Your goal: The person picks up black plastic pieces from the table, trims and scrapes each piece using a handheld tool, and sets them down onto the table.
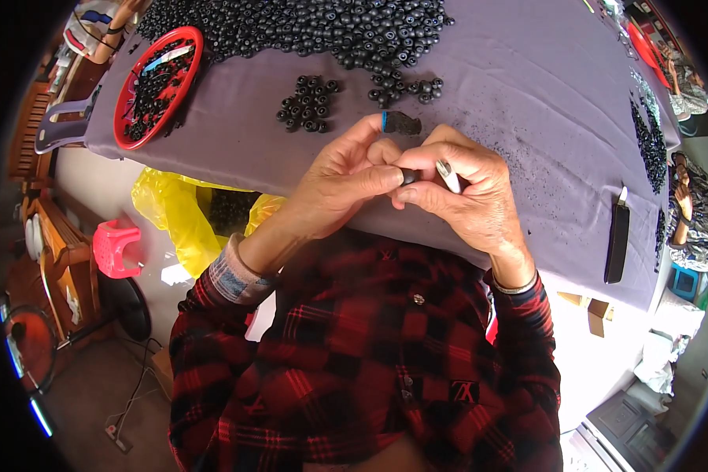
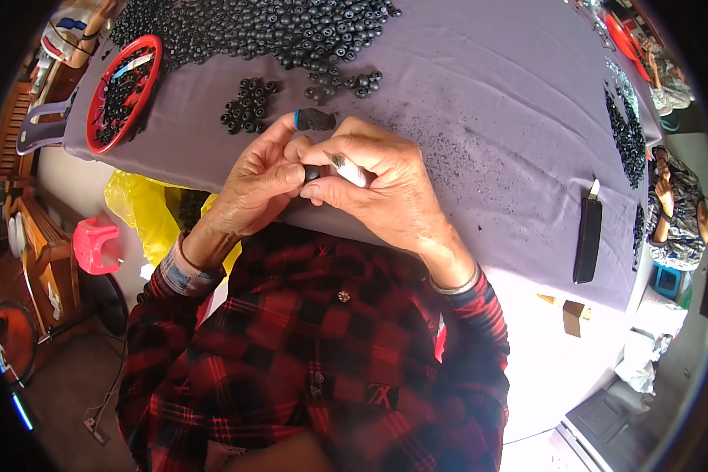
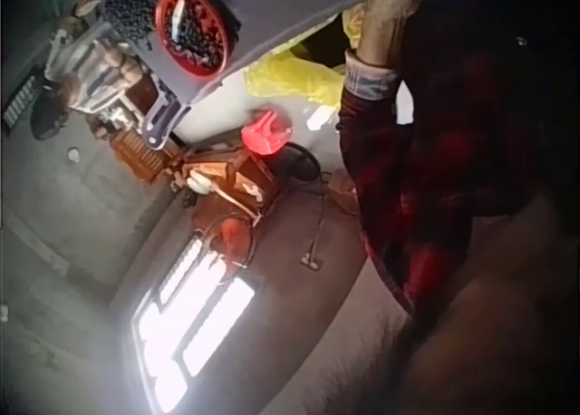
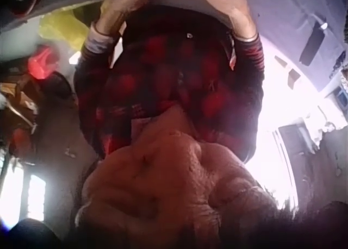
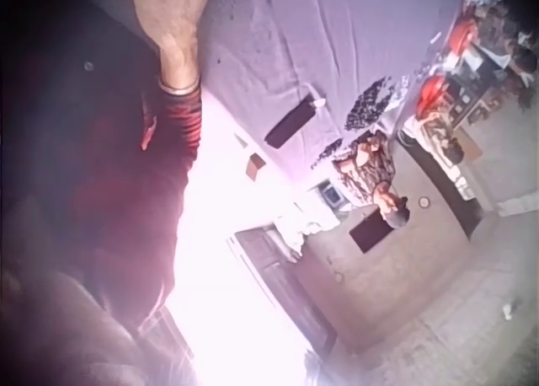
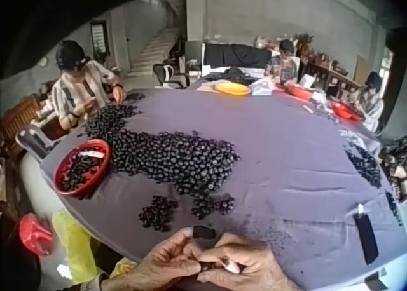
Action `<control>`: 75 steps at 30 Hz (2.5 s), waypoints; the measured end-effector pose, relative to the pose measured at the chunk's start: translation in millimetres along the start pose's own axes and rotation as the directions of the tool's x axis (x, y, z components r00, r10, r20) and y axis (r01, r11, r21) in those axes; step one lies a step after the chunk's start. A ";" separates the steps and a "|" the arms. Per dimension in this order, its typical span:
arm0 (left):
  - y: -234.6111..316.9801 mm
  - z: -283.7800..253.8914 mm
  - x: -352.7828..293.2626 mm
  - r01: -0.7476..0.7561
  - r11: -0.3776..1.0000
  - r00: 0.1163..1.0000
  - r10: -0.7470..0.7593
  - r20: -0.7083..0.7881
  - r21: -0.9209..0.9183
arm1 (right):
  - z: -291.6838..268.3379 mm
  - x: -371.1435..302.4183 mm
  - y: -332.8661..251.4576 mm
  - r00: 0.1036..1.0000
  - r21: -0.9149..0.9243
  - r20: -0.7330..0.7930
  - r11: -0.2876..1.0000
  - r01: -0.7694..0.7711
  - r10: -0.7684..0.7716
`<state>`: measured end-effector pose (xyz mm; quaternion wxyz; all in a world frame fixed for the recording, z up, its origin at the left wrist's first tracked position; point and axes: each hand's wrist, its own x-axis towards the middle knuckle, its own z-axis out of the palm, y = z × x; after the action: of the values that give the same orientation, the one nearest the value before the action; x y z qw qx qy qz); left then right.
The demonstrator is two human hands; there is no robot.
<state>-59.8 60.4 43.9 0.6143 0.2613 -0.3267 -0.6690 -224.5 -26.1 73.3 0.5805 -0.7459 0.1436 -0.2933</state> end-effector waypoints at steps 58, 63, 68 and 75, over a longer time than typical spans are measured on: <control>15.6 -52.9 -14.3 0.147 0.076 0.863 0.477 -0.166 0.986 | -12.1 59.8 43.5 0.996 -0.715 -0.071 0.699 -0.017 -0.049; 21.2 -61.7 -10.4 0.271 -0.015 0.828 0.513 -0.225 0.963 | -6.4 82.6 56.8 1.000 -0.824 0.015 0.566 0.022 -0.017; 22.6 -45.1 -10.2 0.155 0.174 0.790 0.570 -0.228 0.973 | -4.1 84.8 48.0 0.991 -0.804 0.012 0.591 -0.072 0.137; 15.8 -14.8 -1.8 0.103 0.951 0.936 0.008 -0.353 0.293 | 1.5 41.6 22.0 0.972 -0.441 -0.094 0.885 0.151 -0.213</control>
<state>-38.2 59.9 46.1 0.5981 0.4761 -0.3056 -0.5677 -188.0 -54.3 63.4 0.3593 -0.8434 0.1746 -0.3591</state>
